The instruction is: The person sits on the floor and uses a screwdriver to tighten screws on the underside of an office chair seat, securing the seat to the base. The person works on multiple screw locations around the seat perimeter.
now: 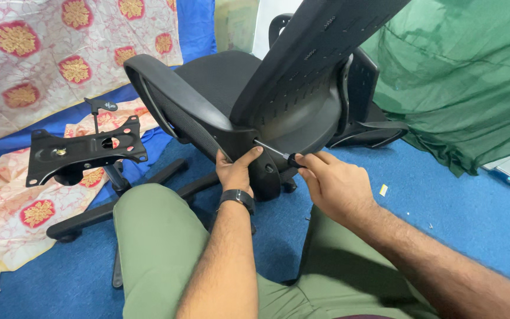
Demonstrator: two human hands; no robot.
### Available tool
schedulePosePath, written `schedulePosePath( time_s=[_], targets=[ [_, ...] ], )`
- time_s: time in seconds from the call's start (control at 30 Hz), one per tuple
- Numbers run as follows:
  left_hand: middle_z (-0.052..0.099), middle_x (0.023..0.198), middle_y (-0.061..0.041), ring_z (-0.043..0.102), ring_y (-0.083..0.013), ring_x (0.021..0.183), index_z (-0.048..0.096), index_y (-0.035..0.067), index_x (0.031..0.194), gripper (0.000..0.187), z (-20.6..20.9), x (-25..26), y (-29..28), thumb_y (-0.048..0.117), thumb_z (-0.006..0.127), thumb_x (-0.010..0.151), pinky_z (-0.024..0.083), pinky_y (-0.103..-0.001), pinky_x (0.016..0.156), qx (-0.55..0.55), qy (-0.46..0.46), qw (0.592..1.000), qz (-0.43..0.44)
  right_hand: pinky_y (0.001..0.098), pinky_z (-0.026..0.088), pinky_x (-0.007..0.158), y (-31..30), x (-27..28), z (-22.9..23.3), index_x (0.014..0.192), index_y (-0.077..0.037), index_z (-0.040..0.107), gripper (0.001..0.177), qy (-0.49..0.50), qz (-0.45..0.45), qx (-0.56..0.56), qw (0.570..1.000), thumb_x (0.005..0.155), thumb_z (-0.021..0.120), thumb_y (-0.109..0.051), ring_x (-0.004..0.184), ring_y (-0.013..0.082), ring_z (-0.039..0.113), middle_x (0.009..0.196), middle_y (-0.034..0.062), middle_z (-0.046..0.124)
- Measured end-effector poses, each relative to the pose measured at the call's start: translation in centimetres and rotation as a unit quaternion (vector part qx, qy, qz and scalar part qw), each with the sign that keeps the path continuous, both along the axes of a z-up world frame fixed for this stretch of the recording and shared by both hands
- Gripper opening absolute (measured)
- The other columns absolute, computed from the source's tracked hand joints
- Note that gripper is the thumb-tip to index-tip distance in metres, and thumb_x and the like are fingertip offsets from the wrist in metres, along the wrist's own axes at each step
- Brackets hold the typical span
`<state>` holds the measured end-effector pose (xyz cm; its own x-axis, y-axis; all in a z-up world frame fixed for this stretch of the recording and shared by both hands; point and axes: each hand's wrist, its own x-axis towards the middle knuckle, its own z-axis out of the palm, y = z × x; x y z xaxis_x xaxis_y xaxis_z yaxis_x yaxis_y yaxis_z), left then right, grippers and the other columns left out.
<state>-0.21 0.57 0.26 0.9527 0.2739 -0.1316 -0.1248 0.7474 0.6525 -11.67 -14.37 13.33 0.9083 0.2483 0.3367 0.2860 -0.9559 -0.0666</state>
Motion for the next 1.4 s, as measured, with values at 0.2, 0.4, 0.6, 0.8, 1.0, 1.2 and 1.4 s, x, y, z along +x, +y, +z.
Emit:
schedulePosePath(
  time_s=[0.2,0.4,0.6,0.8,1.0,1.2,1.4],
  targets=[
    [0.073,0.105,-0.005,0.071,-0.019,0.098,0.065,0.01,0.116,0.063,0.1,-0.1,-0.1,-0.01,0.086,0.06,0.058,-0.034,0.094,0.004,0.023,1.0,0.0,0.0479,0.057,0.067,1.1,0.8,1.4,0.114,-0.013,0.06,0.029,0.082,-0.014,-0.018,0.996,0.095,0.061,-0.034,0.083,0.0352,0.072,0.09,0.0124,0.073],
    [0.073,0.108,-0.006,0.07,-0.0203,0.099,0.064,0.006,0.117,0.063,0.1,-0.2,-0.1,-0.011,0.086,0.061,0.057,-0.035,0.096,-0.004,-0.018,1.0,0.002,0.0492,0.056,0.073,1.2,1.1,1.4,0.116,-0.014,0.057,0.025,0.191,-0.068,0.015,0.979,0.099,0.058,-0.033,0.085,0.0351,0.073,0.085,0.0154,0.074],
    [0.072,0.107,-0.005,0.07,-0.0185,0.098,0.062,0.009,0.119,0.065,-0.1,0.0,-0.1,-0.012,0.085,0.061,0.056,-0.033,0.095,-0.001,0.009,1.0,0.008,0.0453,0.057,0.069,0.2,2.1,1.0,0.107,-0.005,0.058,0.025,0.109,0.086,0.128,0.982,0.096,0.066,-0.025,0.083,0.0335,0.074,0.095,0.0167,0.074],
    [0.072,0.106,-0.006,0.071,-0.0192,0.097,0.062,0.007,0.118,0.064,-0.7,0.1,0.2,-0.013,0.084,0.062,0.058,-0.033,0.092,-0.006,-0.013,1.0,0.016,0.029,0.032,0.041,0.9,2.3,1.8,0.111,-0.01,0.059,0.022,0.337,-0.096,0.345,0.871,0.096,0.063,-0.026,0.049,0.0106,0.042,0.07,0.005,0.057],
    [0.072,0.107,-0.007,0.071,-0.0196,0.098,0.061,0.007,0.119,0.065,-0.6,0.0,0.9,-0.013,0.085,0.062,0.058,-0.033,0.093,-0.007,-0.021,1.0,0.021,0.0243,0.023,0.036,1.9,2.3,2.6,0.114,-0.015,0.056,0.022,0.398,-0.147,0.414,0.805,0.097,0.061,-0.029,0.044,0.0078,0.038,0.073,0.0022,0.055],
    [0.072,0.11,-0.005,0.071,-0.0168,0.101,0.06,0.011,0.12,0.065,-0.3,-0.4,2.1,-0.01,0.085,0.064,0.058,-0.031,0.094,0.026,0.053,0.998,-0.004,0.0204,0.023,0.034,2.4,2.0,1.9,0.113,-0.019,0.055,0.018,0.428,-0.16,0.478,0.75,0.1,0.056,-0.032,0.044,0.0049,0.04,0.075,0.001,0.056],
    [0.073,0.106,-0.008,0.072,-0.0204,0.096,0.063,0.006,0.115,0.06,-1.0,-0.2,3.0,-0.011,0.086,0.063,0.059,-0.034,0.09,0.023,-0.021,0.999,0.01,0.0176,0.021,0.031,3.0,1.7,0.3,0.105,-0.021,0.05,0.012,0.481,-0.145,0.651,0.569,0.101,0.056,-0.031,0.042,0.0044,0.037,0.072,0.001,0.053]
  ],
)
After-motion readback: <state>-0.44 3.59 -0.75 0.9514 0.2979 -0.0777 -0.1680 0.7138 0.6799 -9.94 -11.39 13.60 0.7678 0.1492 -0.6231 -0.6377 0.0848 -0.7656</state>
